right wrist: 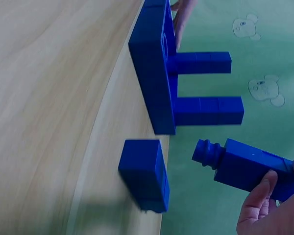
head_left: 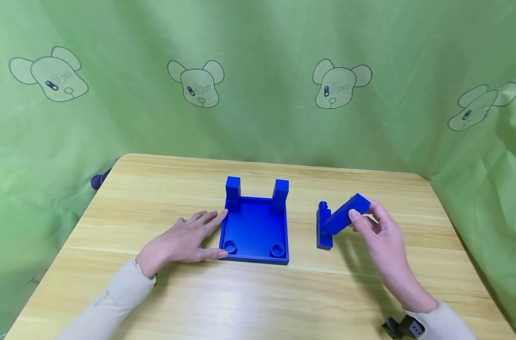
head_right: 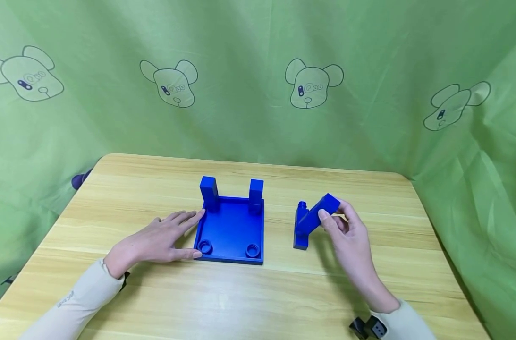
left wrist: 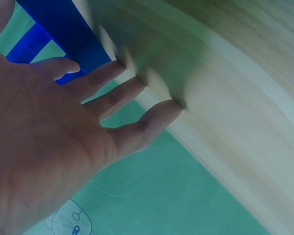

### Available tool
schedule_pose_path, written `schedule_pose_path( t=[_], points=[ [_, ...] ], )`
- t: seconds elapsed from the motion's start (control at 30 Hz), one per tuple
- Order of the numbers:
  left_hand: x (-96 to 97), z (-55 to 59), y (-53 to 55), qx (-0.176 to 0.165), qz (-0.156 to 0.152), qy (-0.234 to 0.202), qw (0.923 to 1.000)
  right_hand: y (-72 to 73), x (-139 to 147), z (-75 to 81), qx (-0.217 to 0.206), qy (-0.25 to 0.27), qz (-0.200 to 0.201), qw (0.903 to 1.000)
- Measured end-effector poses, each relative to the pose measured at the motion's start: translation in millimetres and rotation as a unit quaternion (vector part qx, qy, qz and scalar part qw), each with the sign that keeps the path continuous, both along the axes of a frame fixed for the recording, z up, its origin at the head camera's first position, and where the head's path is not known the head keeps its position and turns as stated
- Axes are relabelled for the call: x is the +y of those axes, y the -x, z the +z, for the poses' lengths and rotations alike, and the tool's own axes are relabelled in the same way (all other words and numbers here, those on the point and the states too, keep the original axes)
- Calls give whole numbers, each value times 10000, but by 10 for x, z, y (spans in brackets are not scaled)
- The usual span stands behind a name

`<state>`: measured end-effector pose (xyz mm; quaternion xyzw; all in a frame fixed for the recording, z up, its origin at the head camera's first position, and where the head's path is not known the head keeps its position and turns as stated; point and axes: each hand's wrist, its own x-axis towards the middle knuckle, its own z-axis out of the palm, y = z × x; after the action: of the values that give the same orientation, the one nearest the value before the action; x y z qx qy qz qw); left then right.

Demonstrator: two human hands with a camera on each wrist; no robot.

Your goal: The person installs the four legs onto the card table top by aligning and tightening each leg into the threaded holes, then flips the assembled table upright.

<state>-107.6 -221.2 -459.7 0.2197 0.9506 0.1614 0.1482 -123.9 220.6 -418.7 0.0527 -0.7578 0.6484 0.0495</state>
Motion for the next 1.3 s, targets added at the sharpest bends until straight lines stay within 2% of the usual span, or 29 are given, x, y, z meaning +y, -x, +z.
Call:
schedule_pose_path(
  t=[0.23, 0.47, 0.67, 0.83, 1.03, 1.3],
  points=[
    [-1, 3, -4, 14, 8, 16, 10000, -27, -179, 41, 111, -102, 487, 9987],
    [2, 8, -9, 29, 4, 25, 10000, -88, -382, 126, 41, -297, 733, 9969],
    [-2, 12, -19, 28, 20, 39, 10000, -125, -587, 142, 49, -475, 1003, 9938],
    [6, 7, -13, 80, -19, 41, 10000, -135, -718, 113, 106, -726, 1082, 9914],
    [8, 0, -12, 91, -22, 59, 9999, -133, -852, 25, 25, -553, 1425, 9882],
    [7, -2, -12, 136, -44, 58, 9999, -144, -1039, -86, 31, -617, 1763, 9824]
  ],
)
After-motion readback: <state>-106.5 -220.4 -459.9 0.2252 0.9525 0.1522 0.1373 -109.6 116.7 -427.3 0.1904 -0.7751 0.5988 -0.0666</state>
